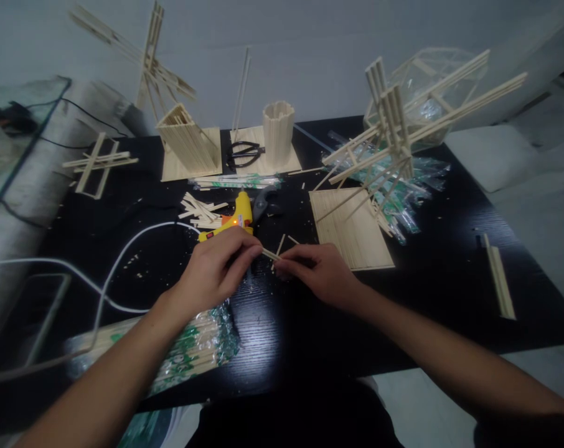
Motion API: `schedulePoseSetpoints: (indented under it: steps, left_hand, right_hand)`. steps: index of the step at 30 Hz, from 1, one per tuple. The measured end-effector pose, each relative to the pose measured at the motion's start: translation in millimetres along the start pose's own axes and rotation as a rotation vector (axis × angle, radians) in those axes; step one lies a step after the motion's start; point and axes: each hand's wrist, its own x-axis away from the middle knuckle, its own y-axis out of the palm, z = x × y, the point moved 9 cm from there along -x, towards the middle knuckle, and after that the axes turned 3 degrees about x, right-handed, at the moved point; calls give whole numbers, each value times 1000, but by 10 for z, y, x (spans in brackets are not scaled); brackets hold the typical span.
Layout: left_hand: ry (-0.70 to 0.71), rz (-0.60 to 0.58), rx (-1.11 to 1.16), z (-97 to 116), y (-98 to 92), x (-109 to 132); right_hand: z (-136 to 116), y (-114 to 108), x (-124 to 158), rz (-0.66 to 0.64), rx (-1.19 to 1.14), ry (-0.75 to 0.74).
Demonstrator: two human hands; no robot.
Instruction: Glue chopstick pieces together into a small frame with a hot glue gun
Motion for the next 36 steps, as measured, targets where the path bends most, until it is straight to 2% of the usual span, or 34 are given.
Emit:
schedulePoseSetpoints:
  steps: [10,12,14,17,18,19,21,24,27,29,32,34,36]
  left_hand:
    - [-79,80,17,-85,-78,3]
    - [-123,109,20,-164,-119,15]
    - [-222,200,9,-346,-245,46]
    - [-400,406,-21,-713,-542,144]
    - [-459,438,-61,-831,-621,173]
    - [-528,453,-128,-942,-692,202]
    - [-677,407,-261,-1142,-769,249]
    - [-747,301,-380,-1266,-781,254]
    - [-703,226,-478,-1224,-720,218]
    - [-624,234,-510,-1104,-676,177]
    - [-434,238,-529,-799,-553,79]
    - [-261,171,-499,-545,-389,0]
    - [-78,70,-440,-285,-190,-53]
  right_hand:
    - [17,-30,-2,13,-22,33]
    - [-2,-51,-3,29,-7,12]
    - [-41,-104,-11,69,44,-33]
    - [-124,-235,-22,169,180,-130]
    - [-152,-286,-21,211,240,-162]
    - [-178,-334,-19,252,312,-194]
    - [-211,-387,-14,301,474,-245]
    - [-154,-365,-33,267,658,-245]
    - [-82,-305,-36,224,748,-236]
    - [-64,-238,-26,197,819,-247]
    - [-55,-125,-10,155,942,-258]
    - [-61,-85,-4,140,963,-257]
    - [-87,-109,-7,157,875,-249]
